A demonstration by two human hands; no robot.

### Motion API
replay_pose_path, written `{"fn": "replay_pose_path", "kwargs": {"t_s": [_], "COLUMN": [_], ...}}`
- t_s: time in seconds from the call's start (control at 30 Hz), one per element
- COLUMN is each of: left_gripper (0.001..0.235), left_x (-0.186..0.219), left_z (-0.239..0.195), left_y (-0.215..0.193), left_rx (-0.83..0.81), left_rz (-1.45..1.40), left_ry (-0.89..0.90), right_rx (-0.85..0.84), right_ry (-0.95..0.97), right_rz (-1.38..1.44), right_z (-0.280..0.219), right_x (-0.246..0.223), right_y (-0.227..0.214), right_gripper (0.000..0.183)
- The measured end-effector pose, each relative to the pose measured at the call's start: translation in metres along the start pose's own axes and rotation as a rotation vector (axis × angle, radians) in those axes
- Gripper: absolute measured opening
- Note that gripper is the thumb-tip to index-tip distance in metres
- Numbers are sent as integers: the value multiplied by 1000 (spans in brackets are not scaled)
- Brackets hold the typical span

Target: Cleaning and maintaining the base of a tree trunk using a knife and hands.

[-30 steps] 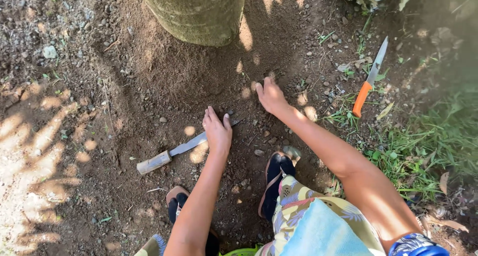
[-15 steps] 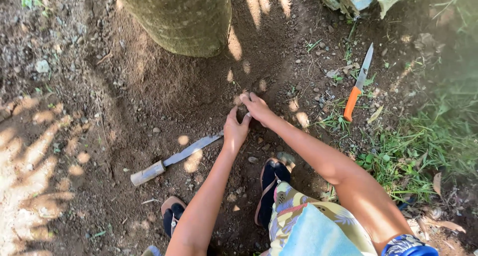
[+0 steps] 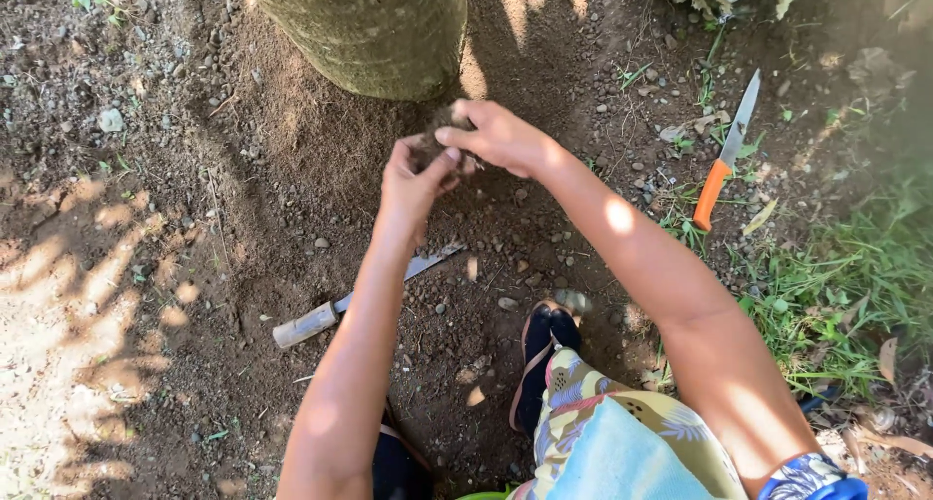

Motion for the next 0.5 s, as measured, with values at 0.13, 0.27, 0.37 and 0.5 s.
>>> {"fn": "replay_pose_path", "kwargs": {"t_s": [0.13, 0.27, 0.37, 0.5], "left_gripper": [33, 27, 26, 30], "left_x": [19, 31, 29, 33], "left_z": [21, 31, 38, 48], "left_y": [-15, -33, -40, -48], "left_rx": [22, 91, 101, 114], "left_rz": [-43, -118, -171, -202], "left_ry": [-31, -72, -75, -41], "right_rx": [91, 213, 220, 226], "right_ry": [-104, -85, -87, -253], "right_rz": [-181, -210, -142, -238], "right_z": [8, 8, 17, 18], "right_x": [-45, -78, -63, -63], "right_y": [-4, -12, -13, -17], "right_gripper": [30, 38, 40, 34]}}
Point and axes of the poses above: each hand's wrist, its own z-axis towards the middle knuckle, its own y-axis out of the palm, x = y × z, the point moved 10 cm from there along z, towards the middle knuckle, and after that the axes turned 12 degrees about x, right-handed, at the moved point
